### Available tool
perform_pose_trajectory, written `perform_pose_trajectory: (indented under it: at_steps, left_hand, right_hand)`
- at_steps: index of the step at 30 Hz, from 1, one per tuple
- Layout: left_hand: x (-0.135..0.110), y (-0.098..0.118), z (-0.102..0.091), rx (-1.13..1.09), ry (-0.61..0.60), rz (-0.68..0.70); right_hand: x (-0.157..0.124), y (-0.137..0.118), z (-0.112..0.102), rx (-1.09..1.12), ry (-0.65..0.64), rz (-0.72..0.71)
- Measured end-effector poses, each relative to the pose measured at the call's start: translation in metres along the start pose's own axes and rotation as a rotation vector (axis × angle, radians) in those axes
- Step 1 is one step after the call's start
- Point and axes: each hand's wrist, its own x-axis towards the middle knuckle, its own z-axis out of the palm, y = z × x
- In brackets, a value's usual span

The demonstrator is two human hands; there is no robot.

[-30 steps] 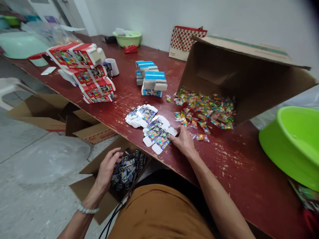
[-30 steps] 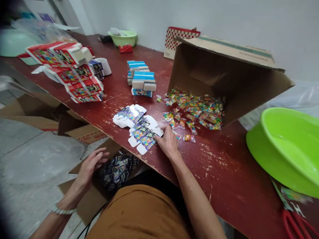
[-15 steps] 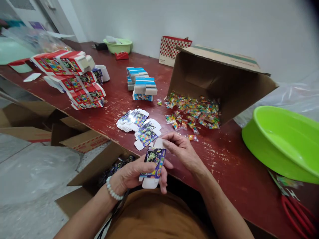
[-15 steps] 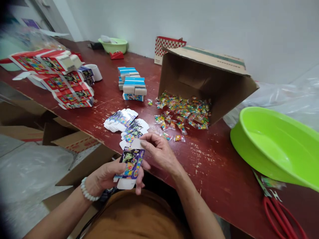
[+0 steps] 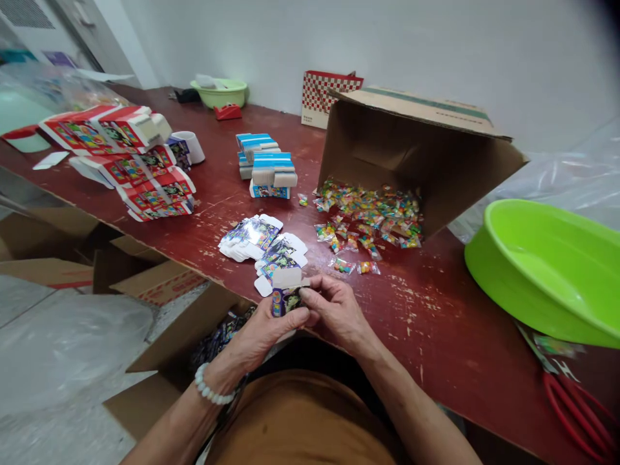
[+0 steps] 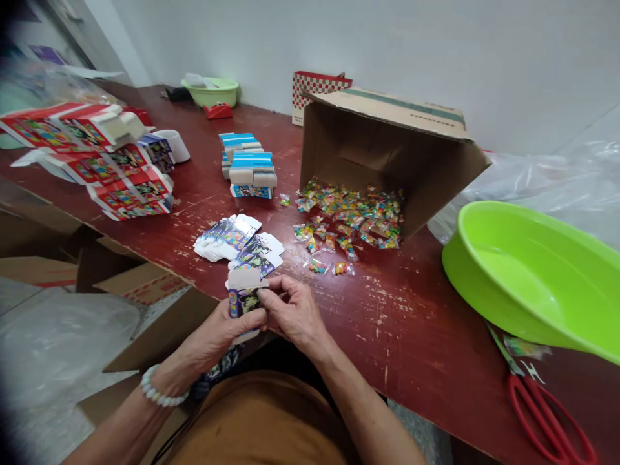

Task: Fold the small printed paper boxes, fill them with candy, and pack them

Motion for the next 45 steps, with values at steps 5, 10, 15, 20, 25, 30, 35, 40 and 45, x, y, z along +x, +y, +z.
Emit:
perform_pose_trajectory:
  at_steps: [5,10,15,20,25,30,35,40,45]
  left_hand:
    - [-0.008,-0.002,0.005,0.023,0.231,0.166]
    - [-0.015,0.001,0.007,0.088,0.338,0.241]
    - [-0.010,-0.002,-0.004,0.069,0.247,0.153]
    - [-0.006,-0.007,-0.009,0.122,0.170,0.117]
    - [-0.009,-0.008,-0.004,-0.059,0.153,0.073]
    - [-0.013,-0.010,0.000,-0.207,-0.008,-0.236]
    - [-0.009,-0.014,0.000,-0.213,0.025,-0.299]
    - [-0.005,-0.014,-0.005,-0.092,-0.046,-0.170]
    - [-0.006,-0.013,-0.012,-0.032,-0.113,-0.131]
  right_hand:
    - [0.006,0.001,-0.001,-0.090,0.173,-0.127]
    - [0.005,0.012,-0.001,-0.064,0.139,-0.217]
    - [0.005,0.010,-0.009,-0.113,0.056,-0.108]
    - [0.008,0.005,-0.014,0.118,0.001,0.085]
    - [0.006,0.006,-0.008,0.035,0.000,0.023]
    - [0.002,0.011,-0.006,-0.117,-0.060,-0.055]
    - [0.007,0.009,-0.006,-0.137,-0.046,-0.049]
    - [0.011,0.000,-0.002,0.014,-0.057,0.031]
    - [0.008,0.000,0.000,0.000,-0.062,-0.018]
